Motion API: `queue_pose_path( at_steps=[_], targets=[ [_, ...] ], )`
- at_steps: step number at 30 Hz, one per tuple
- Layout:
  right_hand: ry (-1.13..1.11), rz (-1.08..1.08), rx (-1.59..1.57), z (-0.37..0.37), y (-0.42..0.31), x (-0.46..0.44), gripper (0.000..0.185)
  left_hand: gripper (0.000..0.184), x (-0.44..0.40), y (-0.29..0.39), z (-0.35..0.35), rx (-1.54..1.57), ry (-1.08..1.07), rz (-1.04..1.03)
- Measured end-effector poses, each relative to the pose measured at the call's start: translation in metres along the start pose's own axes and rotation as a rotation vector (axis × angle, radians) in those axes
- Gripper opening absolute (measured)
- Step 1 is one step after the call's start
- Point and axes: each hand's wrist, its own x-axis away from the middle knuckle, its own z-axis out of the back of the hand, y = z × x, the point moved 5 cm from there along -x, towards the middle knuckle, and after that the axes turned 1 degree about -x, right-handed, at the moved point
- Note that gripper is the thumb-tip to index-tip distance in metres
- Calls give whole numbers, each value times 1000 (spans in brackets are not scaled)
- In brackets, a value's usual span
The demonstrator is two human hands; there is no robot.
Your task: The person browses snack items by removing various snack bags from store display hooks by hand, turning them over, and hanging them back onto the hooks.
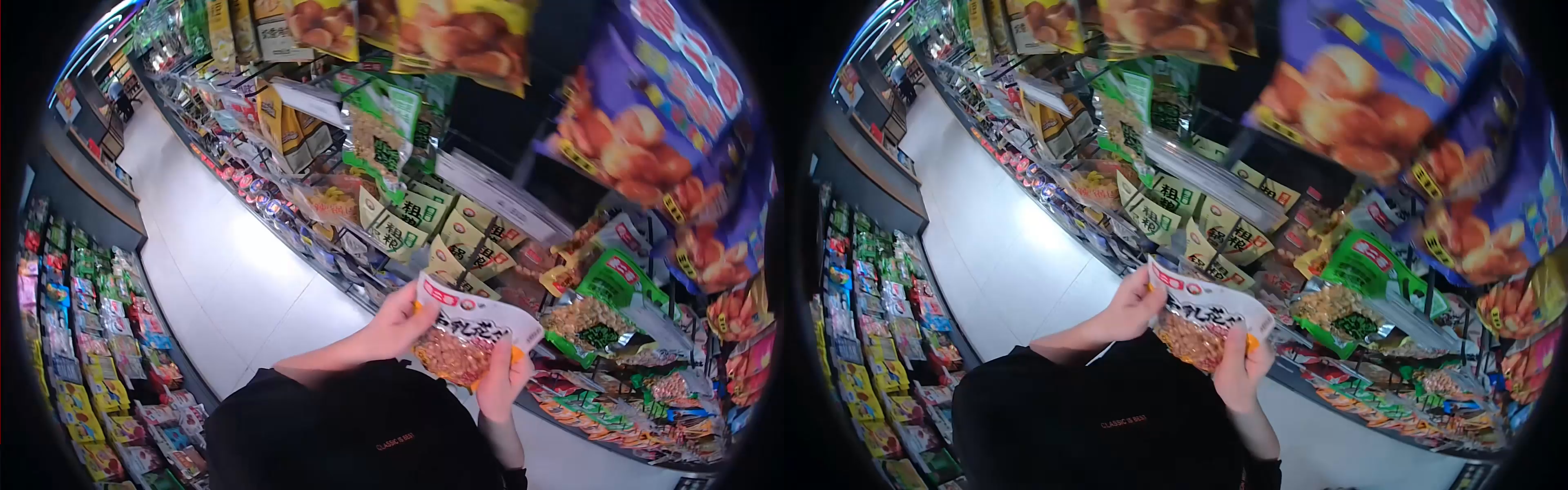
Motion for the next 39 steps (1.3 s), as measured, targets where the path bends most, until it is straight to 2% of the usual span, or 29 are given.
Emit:
queue_pose_path(
  at_steps=[1, 3, 6, 8, 12, 16, 18, 22, 26, 30, 34, 39],
  targets=[
    [51, -20, -79, -16, -6, -10, 20, 33, -1, -2, 11, 10, 67, 90],
    [102, -34, -137, -55, -17, -30, 19, 29, -10, 7, 43, 128, 183, 33],
    [22, 11, -85, -108, -25, -63, 21, 27, -20, 37, 94, 147, 325, -63],
    [-127, 52, -139, -143, -24, -88, 21, 28, -29, 61, 124, 83, 384, -165],
    [-81, 68, -193, -197, -21, -137, 22, 27, -65, 101, 172, 133, 316, -249],
    [70, 172, -215, -213, -30, -154, 25, 25, -90, 114, 186, 131, 236, -367],
    [125, 348, -204, -215, -40, -158, 25, 25, -102, 117, 189, 173, 169, -396],
    [121, 391, -140, -210, -44, -177, 25, 24, -121, 126, 183, 164, 156, -430],
    [172, 358, -274, -212, -38, -173, 23, 25, -128, 124, 185, 88, 138, -383],
    [219, 407, -110, -209, -42, -168, 23, 24, -130, 124, 184, 46, 110, -375],
    [265, 375, -222, -206, -40, -165, 22, 21, -126, 129, 179, -72, 121, -421],
    [205, 378, -277, -203, -39, -169, 22, 21, -127, 134, 177, -54, 136, -370]
  ],
)
